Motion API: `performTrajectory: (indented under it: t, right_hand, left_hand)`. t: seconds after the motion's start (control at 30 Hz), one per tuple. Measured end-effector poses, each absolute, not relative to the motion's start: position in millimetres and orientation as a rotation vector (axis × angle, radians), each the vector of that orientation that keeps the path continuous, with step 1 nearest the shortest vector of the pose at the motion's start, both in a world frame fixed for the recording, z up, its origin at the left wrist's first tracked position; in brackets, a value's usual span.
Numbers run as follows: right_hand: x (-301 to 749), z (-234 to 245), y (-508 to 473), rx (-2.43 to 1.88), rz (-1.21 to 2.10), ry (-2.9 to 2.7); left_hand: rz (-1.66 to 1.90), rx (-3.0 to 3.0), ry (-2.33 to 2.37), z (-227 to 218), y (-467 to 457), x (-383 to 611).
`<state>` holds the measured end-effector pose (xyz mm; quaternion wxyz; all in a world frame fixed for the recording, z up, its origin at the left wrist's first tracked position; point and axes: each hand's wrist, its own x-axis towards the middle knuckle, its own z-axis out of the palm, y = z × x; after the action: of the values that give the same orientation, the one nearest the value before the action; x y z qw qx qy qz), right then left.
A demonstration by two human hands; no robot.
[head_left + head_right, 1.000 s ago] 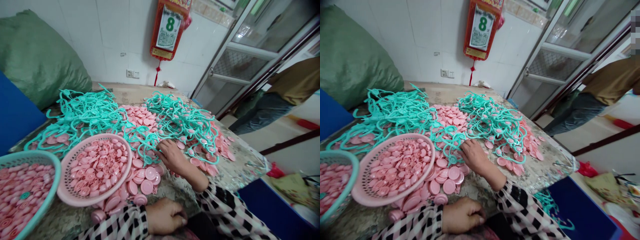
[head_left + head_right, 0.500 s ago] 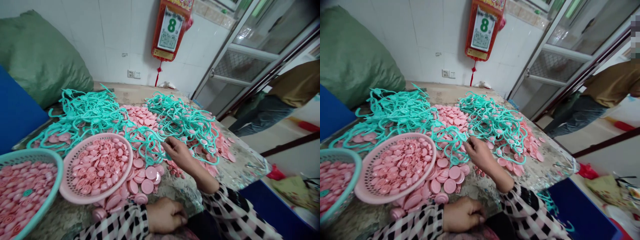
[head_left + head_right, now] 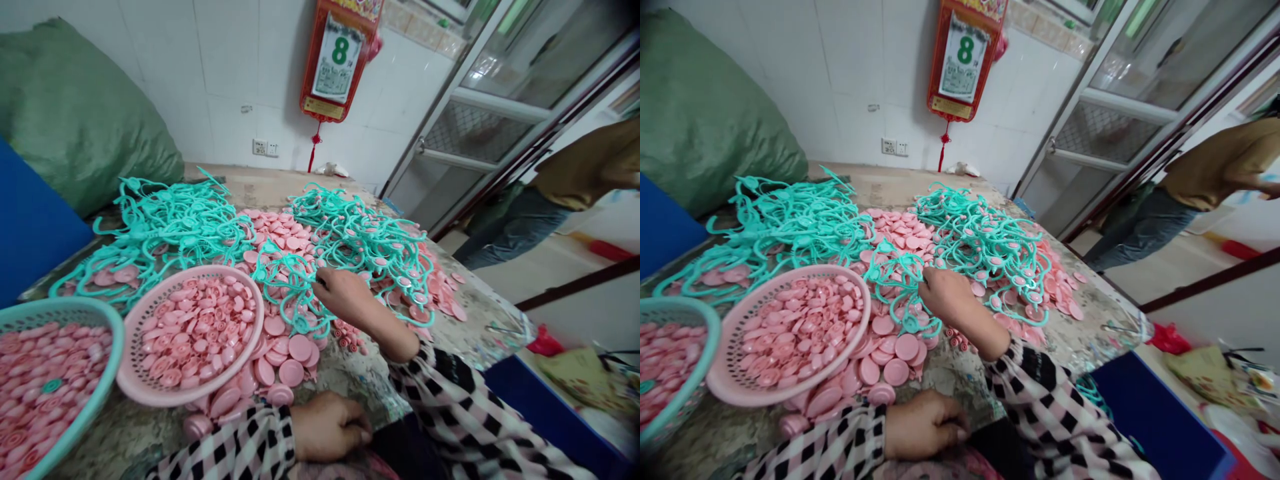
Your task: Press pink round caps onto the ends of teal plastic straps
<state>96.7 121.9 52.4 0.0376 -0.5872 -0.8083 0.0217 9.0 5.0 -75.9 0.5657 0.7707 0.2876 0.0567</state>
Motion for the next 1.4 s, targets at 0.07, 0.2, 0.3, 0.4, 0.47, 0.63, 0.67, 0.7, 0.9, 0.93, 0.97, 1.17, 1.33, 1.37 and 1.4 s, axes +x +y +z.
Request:
performTrajectory:
  t: [0.07,0.2,0.3,0.4,0.47,0.63,0.67,0.7,0.9,0.93,0.97,1.17,1.33,1.37,1.4]
  right_hand:
    - [93,57,122,-1.785,0.027,-2.476]
    - [94,75,115,-1.735,-0.058,-2.488]
    - [104,84,113,-1.751,0.033,-2.520]
    - [123,83,112,-1.744,0.209,-2.425]
    - [139,78,109,-1.689,0.409,-2.302]
    - [182,59,83,-1.544,0.918,-1.723]
    - [190,54,75,-1.516,0.985,-1.615]
    - [197,49,66,-1.492,1.043,-1.529]
    - [222,24,9,-1.401,1.369,-1.351]
    - [221,22,2,-1.371,1.447,-1.376]
    - [219,20,-4,-1.341,1.514,-1.402]
    - [192,7,-3,-1.257,1.471,-1.368]
    - [177,0,8,-1.113,1.454,-1.446]
    - [178,-1,9,-1.109,1.436,-1.437]
    - [181,-2,9,-1.122,1.417,-1.408]
  left_hand:
    - [0.135,1.799,0.678,-74,5,8]
    - [0.137,1.775,0.681,-76,5,8]
    - [0.138,1.772,0.689,-78,4,8]
    - [0.141,1.772,0.702,-78,5,9]
    - [0.144,1.764,0.716,-75,5,8]
    - [0.142,1.681,0.730,-70,4,8]
    - [0.132,1.645,0.733,-70,3,8]
    - [0.120,1.603,0.735,-70,2,9]
    - [0.118,1.300,0.704,-70,6,12]
    - [0.138,1.246,0.694,-69,8,11]
    - [0.158,1.190,0.682,-67,10,10]
    - [0.227,0.886,0.587,-42,7,0]
    - [0.365,0.628,0.535,-22,-7,-1]
    - [0.421,0.636,0.571,-20,-9,0]
    - [0.482,0.647,0.605,-18,-9,1]
